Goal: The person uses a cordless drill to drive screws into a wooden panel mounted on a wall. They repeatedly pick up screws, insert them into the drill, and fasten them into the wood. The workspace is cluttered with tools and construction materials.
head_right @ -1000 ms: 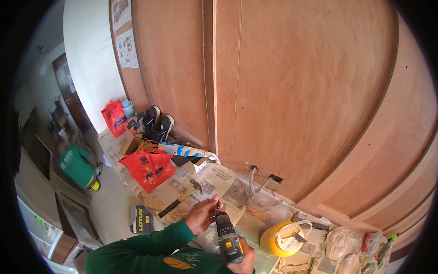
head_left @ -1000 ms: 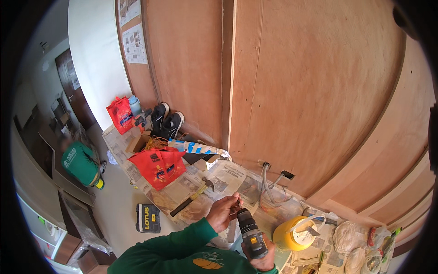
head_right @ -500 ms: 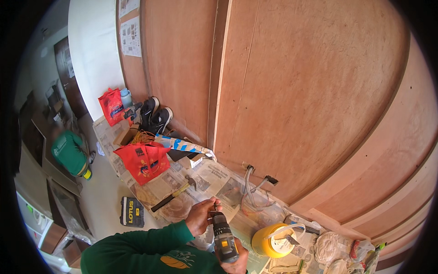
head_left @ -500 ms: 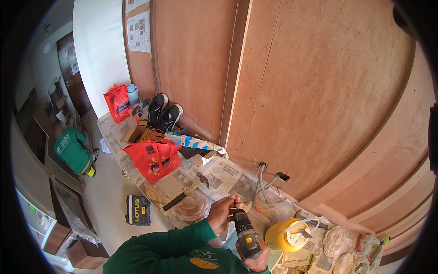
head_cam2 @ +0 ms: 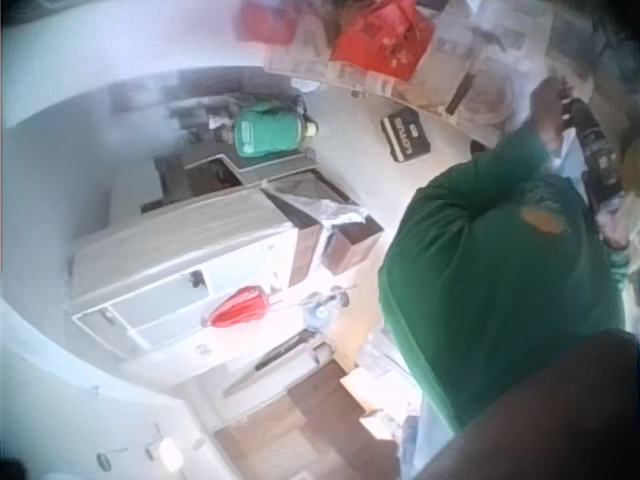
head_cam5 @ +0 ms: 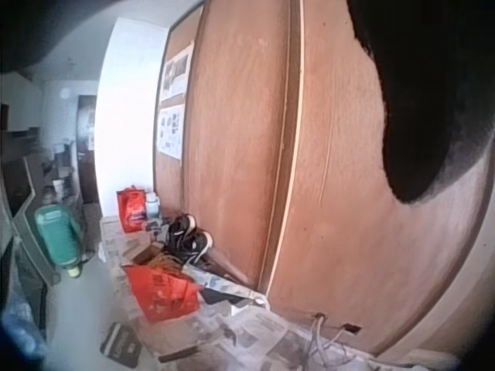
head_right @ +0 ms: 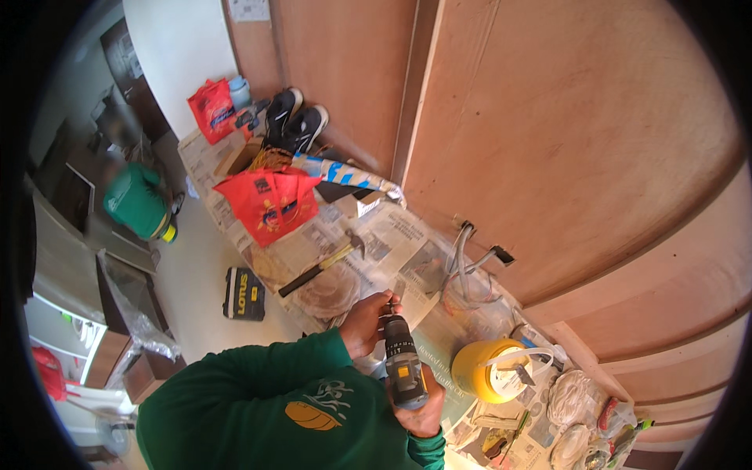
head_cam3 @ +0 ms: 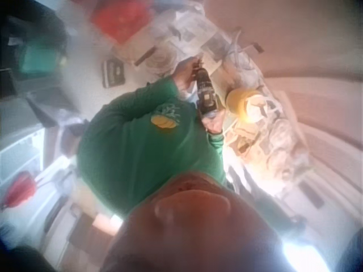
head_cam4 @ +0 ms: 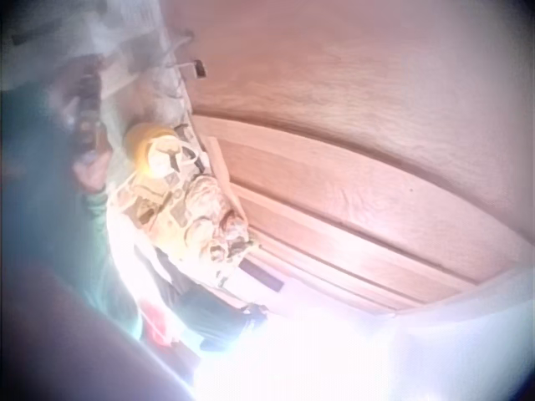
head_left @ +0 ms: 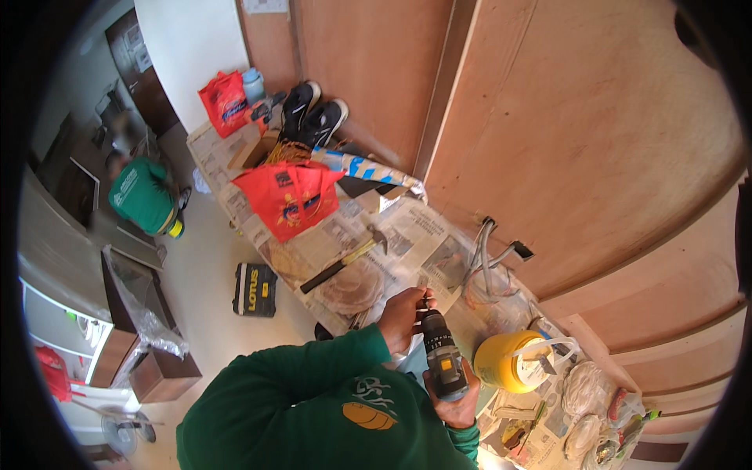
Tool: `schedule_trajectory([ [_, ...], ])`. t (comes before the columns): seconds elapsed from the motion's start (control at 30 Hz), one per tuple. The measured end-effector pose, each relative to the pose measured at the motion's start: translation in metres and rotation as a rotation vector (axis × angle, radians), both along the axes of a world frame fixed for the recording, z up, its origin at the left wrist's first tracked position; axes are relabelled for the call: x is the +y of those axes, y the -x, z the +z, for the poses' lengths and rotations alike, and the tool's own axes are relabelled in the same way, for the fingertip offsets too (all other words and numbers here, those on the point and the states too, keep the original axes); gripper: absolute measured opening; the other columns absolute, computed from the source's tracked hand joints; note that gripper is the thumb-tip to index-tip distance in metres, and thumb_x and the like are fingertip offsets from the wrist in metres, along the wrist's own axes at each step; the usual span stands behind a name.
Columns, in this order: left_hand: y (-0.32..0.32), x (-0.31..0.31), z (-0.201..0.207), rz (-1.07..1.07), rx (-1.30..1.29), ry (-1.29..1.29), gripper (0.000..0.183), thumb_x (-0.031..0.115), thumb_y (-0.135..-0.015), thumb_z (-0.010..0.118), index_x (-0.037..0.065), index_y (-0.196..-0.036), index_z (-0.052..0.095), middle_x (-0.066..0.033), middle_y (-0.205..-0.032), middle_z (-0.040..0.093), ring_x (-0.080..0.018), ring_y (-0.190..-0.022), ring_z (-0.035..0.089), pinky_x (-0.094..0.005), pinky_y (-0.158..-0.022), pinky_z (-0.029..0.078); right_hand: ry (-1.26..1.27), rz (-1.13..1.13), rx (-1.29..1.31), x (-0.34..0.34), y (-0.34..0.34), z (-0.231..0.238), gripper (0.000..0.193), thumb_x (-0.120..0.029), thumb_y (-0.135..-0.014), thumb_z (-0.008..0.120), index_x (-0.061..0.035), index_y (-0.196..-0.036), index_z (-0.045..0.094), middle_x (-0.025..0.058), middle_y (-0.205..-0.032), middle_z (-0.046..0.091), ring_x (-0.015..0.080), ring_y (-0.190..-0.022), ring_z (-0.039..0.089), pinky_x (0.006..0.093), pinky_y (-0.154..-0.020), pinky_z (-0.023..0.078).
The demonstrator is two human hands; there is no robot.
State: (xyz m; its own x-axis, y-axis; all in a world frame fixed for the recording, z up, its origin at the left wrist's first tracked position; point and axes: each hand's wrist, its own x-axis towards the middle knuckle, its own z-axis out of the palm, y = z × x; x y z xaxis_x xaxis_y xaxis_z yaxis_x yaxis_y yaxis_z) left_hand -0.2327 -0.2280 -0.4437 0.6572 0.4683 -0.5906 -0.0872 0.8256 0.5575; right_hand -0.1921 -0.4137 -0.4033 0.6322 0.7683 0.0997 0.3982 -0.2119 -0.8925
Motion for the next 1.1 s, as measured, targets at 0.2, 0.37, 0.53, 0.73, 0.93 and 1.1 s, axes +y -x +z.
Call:
schedule_trajectory([
  [0.2,0.008,-0.005,-0.012,0.028,0.047,0.059,0.022,0.037,-0.1,0.05,0.017,-0.102,0.061,0.0031,-0.091,0.06,-0.0097,-0.083,0.053,-0.0304,-0.078,0.043,0.06,0.037,0.017,-0.001,0.002,-0.007,0.032,-0.011,-0.075,0.078,0.0008,-0.097,0.059,0.018,-0.08,0.069,0.0366,-0.072,0.069,0.0393,-0.066,0.054],
  [0.37,0.006,-0.007,-0.028,0.059,0.094,0.037,0.022,0.036,-0.1,0.05,0.018,-0.099,0.062,0.0045,-0.092,0.06,-0.0092,-0.083,0.053,-0.0321,-0.078,0.042,0.043,0.033,-0.046,0.011,0.008,0.005,0.031,-0.012,-0.076,0.078,0.0012,-0.096,0.059,0.0185,-0.08,0.068,0.0369,-0.072,0.069,0.0403,-0.066,0.054],
  [0.53,0.012,-0.01,-0.047,0.063,0.135,0.116,0.021,0.035,-0.098,0.05,0.019,-0.096,0.063,0.0063,-0.089,0.06,-0.0085,-0.082,0.053,-0.0331,-0.077,0.042,0.087,0.091,-0.069,0.013,0.002,-0.005,0.032,-0.013,-0.075,0.079,0.0001,-0.096,0.059,0.0177,-0.079,0.068,0.0366,-0.071,0.069,0.0406,-0.065,0.054],
  [0.73,0.011,0.001,-0.05,0.028,0.142,0.172,0.02,0.037,-0.097,0.051,0.021,-0.096,0.062,0.008,-0.085,0.059,-0.0078,-0.079,0.053,-0.0317,-0.076,0.042,0.189,0.103,-0.025,0.021,0.001,-0.009,0.032,-0.014,-0.074,0.079,-0.0011,-0.096,0.06,0.0166,-0.078,0.069,0.0346,-0.07,0.07,0.039,-0.064,0.054],
  [0.93,0.012,0.013,-0.05,-0.032,0.136,0.22,0.022,0.04,-0.097,0.051,0.02,-0.096,0.061,0.0072,-0.085,0.06,-0.0077,-0.079,0.053,-0.0311,-0.074,0.042,0.123,0.052,-0.156,0.038,0.013,0.008,0.032,-0.013,-0.075,0.079,-0.0001,-0.097,0.059,0.0179,-0.077,0.068,0.0351,-0.069,0.069,0.0392,-0.063,0.054],
  [1.1,0.016,0.027,-0.043,-0.04,0.162,0.206,0.02,0.037,-0.096,0.053,0.019,-0.094,0.061,0.0056,-0.084,0.06,-0.008,-0.078,0.054,-0.0309,-0.071,0.043,0.242,0.026,0.021,0.042,0.02,-0.006,0.032,-0.013,-0.074,0.079,-0.0001,-0.096,0.059,0.0172,-0.076,0.067,0.0336,-0.068,0.069,0.0397,-0.062,0.053],
])
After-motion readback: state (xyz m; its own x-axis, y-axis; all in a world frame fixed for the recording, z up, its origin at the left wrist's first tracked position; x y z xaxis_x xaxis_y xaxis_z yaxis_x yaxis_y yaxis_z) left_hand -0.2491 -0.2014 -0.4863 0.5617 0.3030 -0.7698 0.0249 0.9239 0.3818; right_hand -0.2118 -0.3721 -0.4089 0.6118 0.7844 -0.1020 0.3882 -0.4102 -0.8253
